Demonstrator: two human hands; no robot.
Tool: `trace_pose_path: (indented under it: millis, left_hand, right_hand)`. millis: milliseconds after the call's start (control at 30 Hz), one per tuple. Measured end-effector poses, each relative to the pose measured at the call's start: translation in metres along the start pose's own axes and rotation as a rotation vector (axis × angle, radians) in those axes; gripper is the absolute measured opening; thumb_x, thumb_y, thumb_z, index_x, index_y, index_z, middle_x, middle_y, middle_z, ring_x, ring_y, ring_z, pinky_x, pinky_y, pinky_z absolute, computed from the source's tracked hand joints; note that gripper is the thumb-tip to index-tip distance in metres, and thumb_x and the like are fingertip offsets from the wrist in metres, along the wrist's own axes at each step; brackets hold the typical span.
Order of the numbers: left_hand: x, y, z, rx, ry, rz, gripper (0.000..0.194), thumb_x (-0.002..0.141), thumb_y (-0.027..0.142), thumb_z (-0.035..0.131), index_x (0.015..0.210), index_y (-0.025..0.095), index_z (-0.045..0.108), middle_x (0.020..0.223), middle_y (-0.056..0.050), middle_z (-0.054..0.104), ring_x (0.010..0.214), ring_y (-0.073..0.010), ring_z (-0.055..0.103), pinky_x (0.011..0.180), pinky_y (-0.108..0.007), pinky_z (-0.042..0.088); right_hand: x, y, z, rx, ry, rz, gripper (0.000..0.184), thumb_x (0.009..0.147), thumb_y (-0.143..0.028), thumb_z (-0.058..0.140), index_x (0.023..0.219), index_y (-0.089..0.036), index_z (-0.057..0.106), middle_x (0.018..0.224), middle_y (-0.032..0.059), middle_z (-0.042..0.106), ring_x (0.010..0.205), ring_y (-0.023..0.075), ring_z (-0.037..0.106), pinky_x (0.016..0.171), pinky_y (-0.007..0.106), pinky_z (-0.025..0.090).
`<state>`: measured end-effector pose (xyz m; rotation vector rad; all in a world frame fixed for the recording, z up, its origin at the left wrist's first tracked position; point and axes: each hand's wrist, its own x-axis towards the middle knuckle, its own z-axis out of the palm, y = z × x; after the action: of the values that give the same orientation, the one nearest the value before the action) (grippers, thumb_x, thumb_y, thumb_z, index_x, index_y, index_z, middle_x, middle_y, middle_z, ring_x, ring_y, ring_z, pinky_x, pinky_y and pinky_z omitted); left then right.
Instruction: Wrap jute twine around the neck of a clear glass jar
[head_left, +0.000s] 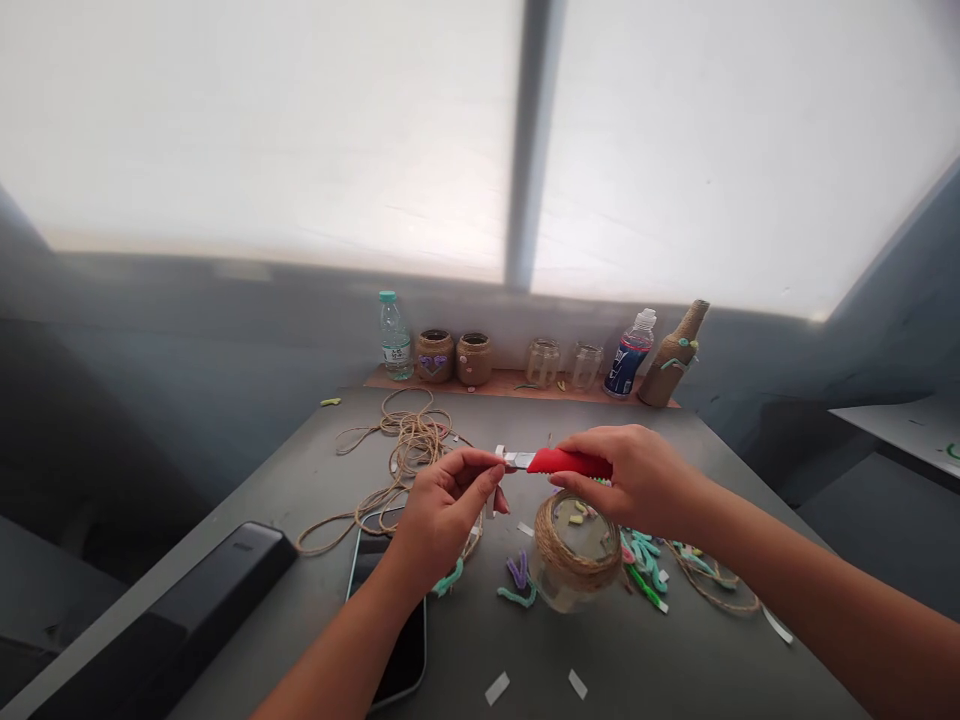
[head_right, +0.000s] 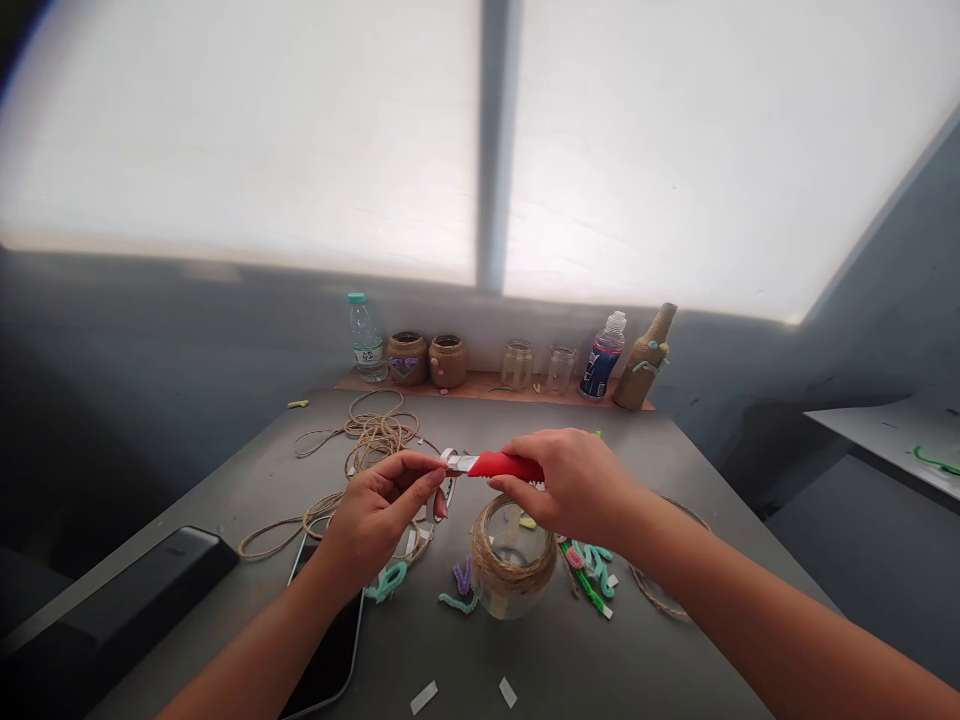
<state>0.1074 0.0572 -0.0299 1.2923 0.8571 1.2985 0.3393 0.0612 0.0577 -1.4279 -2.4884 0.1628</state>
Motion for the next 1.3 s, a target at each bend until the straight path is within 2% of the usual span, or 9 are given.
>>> trace_pose_path:
  millis: [400,600,733,867,933,967,1100,1200,1300]
  left_hand:
    - [0.000,0.010,0.002,0.002,0.062,0.055,0.011,0.089,0.029,0.073,0.087,0.018,0.071,0.065,-0.001,0.070,0.063,-0.0161,0.063,0.066,-0.029,0.050]
    - [0.008,0.006,0.005,-0.026,0.021,0.047,0.012,0.089,0.029,0.072,0.089,0.017,0.070,0.062,0.000,0.070,0.061,-0.0157,0.064,0.066,-0.029,0.052]
    - [0.006,0.007,0.006,-0.036,-0.033,0.028,0.012,0.090,0.028,0.072,0.088,0.017,0.070,0.066,-0.002,0.072,0.059,-0.0144,0.064,0.063,-0.027,0.052]
    - [-0.001,0.006,0.005,-0.028,-0.095,0.015,0.015,0.090,0.030,0.072,0.087,0.016,0.069,0.095,-0.011,0.079,0.061,-0.0154,0.069,0.062,-0.029,0.052]
    - [0.000,0.003,0.005,-0.024,-0.096,0.023,0.016,0.091,0.033,0.070,0.094,0.017,0.068,0.101,-0.013,0.079,0.066,-0.0181,0.073,0.065,-0.031,0.052]
    - [0.001,0.001,0.004,-0.020,-0.092,0.026,0.018,0.092,0.033,0.069,0.100,0.017,0.066,0.101,-0.012,0.079,0.070,-0.0199,0.074,0.066,-0.031,0.052]
    - [0.005,-0.005,0.002,0.037,-0.089,0.003,0.032,0.093,0.032,0.067,0.120,0.018,0.057,0.091,-0.011,0.078,0.086,-0.0256,0.077,0.068,-0.031,0.052]
    - [0.004,-0.005,0.000,0.116,-0.108,-0.018,0.041,0.096,0.033,0.062,0.132,0.019,0.049,0.094,-0.011,0.078,0.078,-0.0235,0.077,0.068,-0.032,0.054]
    - [0.000,-0.003,-0.002,0.230,-0.124,-0.009,0.040,0.101,0.035,0.053,0.137,0.020,0.046,0.095,-0.010,0.078,0.074,-0.0220,0.077,0.068,-0.032,0.054]
  right_hand:
    - [-0.007,-0.005,0.000,-0.176,0.144,-0.031,0.035,0.096,-0.056,0.055,0.109,-0.030,0.075,0.089,0.0049,0.075,0.069,0.0206,0.063,0.060,0.031,0.033]
    - [-0.009,-0.004,0.004,-0.155,0.168,-0.003,0.033,0.095,-0.056,0.057,0.108,-0.033,0.076,0.085,0.0014,0.076,0.066,0.0190,0.062,0.059,0.030,0.035]
    - [-0.009,0.017,-0.002,-0.148,0.167,0.018,0.035,0.095,-0.057,0.057,0.115,-0.036,0.076,0.090,0.0024,0.079,0.072,0.0219,0.068,0.061,0.029,0.039]
    - [-0.011,0.060,-0.021,-0.254,0.473,0.362,0.042,0.089,-0.058,0.060,0.110,-0.027,0.079,0.088,0.0084,0.080,0.076,0.0296,0.070,0.066,0.035,0.044]
    - [-0.013,0.072,-0.021,-0.168,0.417,0.400,0.044,0.087,-0.059,0.062,0.110,-0.025,0.078,0.087,0.0093,0.080,0.077,0.0311,0.070,0.068,0.037,0.045]
    - [-0.013,0.073,-0.016,-0.099,0.317,0.375,0.043,0.088,-0.058,0.061,0.109,-0.024,0.078,0.087,0.0104,0.080,0.076,0.0316,0.070,0.068,0.038,0.045]
    - [0.003,0.063,0.027,0.059,0.146,0.291,0.037,0.088,-0.054,0.063,0.109,-0.027,0.076,0.099,0.0074,0.081,0.086,0.0284,0.073,0.072,0.034,0.050]
    - [0.026,0.060,0.058,0.182,0.075,0.285,0.043,0.083,-0.051,0.071,0.115,-0.023,0.074,0.109,0.0101,0.080,0.094,0.0287,0.073,0.078,0.035,0.053]
    - [0.044,0.062,0.073,0.306,0.024,0.264,0.042,0.083,-0.048,0.073,0.114,-0.020,0.075,0.112,0.0115,0.079,0.098,0.0301,0.072,0.082,0.038,0.055]
